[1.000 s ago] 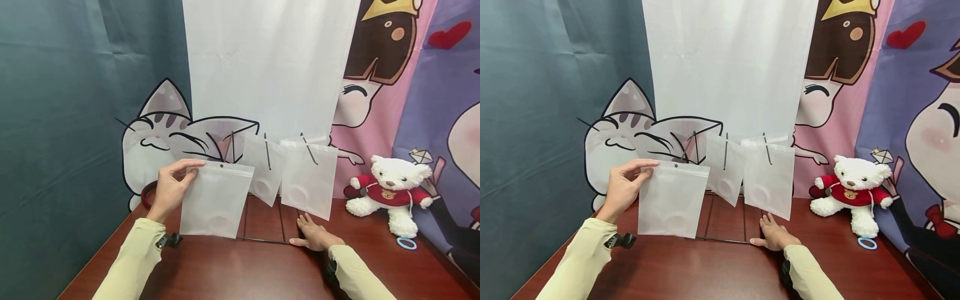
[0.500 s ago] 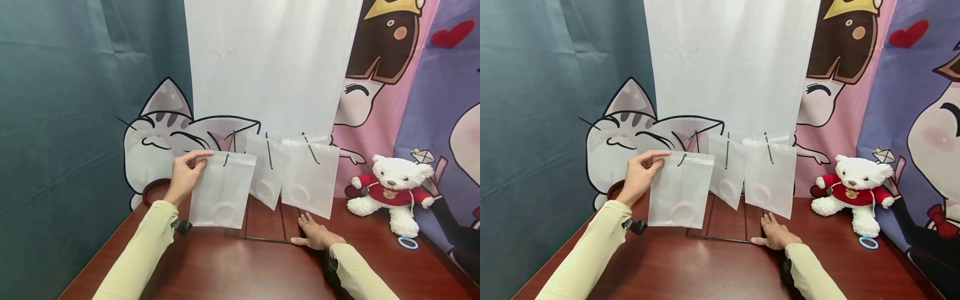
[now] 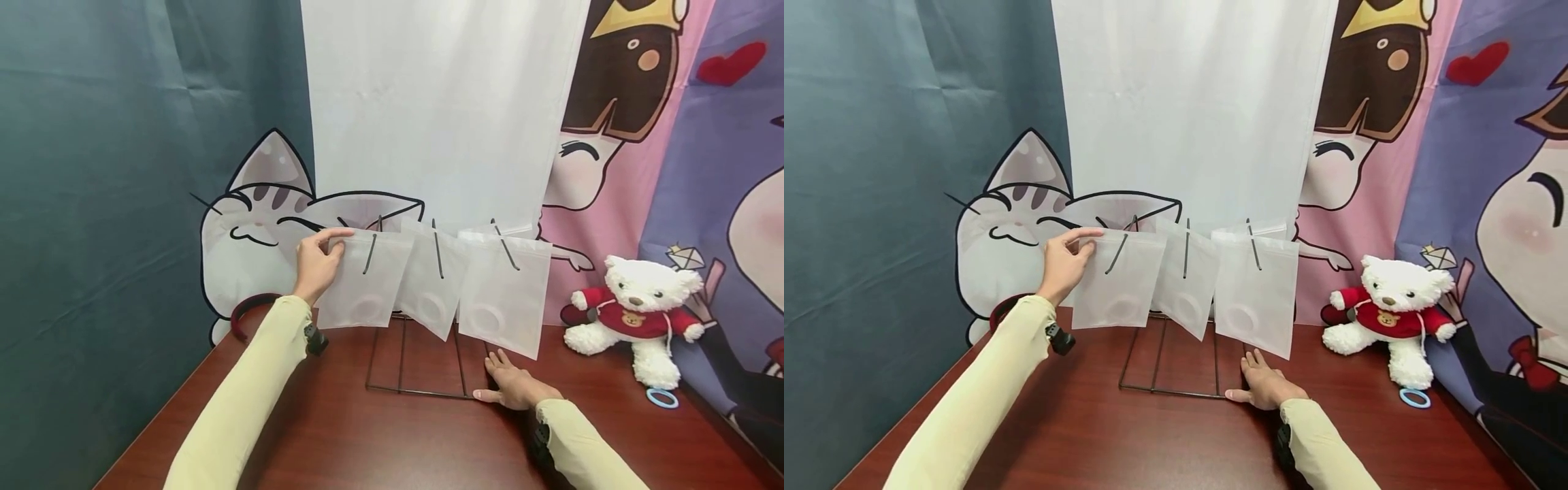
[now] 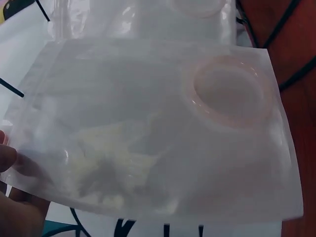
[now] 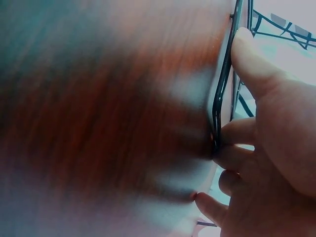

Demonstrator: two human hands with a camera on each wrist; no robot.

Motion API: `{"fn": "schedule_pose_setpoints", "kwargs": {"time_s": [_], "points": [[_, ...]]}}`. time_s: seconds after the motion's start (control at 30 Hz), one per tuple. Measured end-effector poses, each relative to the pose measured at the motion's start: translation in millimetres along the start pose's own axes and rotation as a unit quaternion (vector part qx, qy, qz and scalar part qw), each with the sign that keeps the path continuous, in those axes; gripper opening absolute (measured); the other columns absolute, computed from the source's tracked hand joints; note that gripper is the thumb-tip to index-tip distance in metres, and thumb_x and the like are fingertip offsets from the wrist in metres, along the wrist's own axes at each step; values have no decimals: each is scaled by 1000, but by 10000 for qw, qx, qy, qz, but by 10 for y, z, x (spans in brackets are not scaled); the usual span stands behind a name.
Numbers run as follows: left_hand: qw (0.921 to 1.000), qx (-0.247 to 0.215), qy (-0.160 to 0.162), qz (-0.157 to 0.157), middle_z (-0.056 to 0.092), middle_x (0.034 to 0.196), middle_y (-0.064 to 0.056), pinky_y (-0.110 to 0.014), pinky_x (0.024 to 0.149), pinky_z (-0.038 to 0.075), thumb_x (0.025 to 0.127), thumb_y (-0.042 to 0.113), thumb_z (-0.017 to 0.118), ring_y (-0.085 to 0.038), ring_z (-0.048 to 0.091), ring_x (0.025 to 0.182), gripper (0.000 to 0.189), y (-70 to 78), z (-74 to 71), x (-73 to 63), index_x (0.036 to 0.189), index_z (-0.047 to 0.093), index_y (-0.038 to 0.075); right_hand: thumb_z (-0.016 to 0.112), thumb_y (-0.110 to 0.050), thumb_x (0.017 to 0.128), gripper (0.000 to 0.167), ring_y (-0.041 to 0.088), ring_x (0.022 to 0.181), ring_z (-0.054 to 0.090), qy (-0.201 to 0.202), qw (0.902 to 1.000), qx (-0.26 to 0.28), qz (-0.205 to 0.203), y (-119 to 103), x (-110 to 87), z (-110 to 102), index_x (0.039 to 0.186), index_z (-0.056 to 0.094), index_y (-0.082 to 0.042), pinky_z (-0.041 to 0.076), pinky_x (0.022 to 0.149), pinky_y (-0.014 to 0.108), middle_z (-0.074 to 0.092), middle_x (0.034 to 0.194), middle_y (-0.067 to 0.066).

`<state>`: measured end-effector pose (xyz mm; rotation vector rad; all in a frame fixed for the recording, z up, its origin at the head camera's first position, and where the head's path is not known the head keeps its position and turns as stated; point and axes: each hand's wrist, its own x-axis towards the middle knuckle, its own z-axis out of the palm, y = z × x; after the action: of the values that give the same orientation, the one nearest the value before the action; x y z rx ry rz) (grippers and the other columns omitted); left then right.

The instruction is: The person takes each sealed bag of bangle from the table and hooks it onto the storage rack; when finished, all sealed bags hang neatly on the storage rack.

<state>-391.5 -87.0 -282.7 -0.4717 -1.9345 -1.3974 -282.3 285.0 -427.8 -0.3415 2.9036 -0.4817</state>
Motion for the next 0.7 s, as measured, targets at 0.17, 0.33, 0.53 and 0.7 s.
{"fn": "schedule_pose_setpoints", "kwargs": {"time_s": [0.17, 0.33, 0.53, 0.7], "points": [[9996, -111, 149, -222, 67, 79, -5, -19, 58, 27, 89, -2, 61, -6, 31, 58, 30, -22, 81, 78, 105, 80, 17, 66, -47, 93, 86, 52, 151, 12, 20, 10000, -35, 2, 7, 7, 3, 148, 36, 13, 24, 109, 77, 24, 159, 36], [9992, -183, 191, -299, 76, 114, -5, -22, 92, 42, 85, -7, 61, -10, 63, 96, 34, -45, 137, 132, 105, 79, 14, 66, -48, 93, 87, 52, 151, 13, 34, 10000, -60, 43, 26, -3, 8, 148, 36, 13, 25, 109, 76, 24, 159, 37], [9996, 87, 27, -277, 74, 121, -2, -36, 111, 27, 86, -6, 61, -20, 64, 116, 36, -65, 168, 151, 110, 78, 16, 65, -50, 93, 90, 54, 150, 13, 33, 10000, -20, -9, 35, -9, 21, 148, 34, 14, 23, 109, 77, 23, 159, 38], [9988, 245, -180, -377, 73, 126, 0, -33, 100, 34, 85, -3, 64, -24, 63, 108, 36, -82, 131, 129, 111, 77, 18, 64, -51, 93, 90, 54, 151, 12, 11, 10000, -53, -33, 36, -1, 20, 148, 34, 14, 23, 110, 76, 23, 159, 37]]}}
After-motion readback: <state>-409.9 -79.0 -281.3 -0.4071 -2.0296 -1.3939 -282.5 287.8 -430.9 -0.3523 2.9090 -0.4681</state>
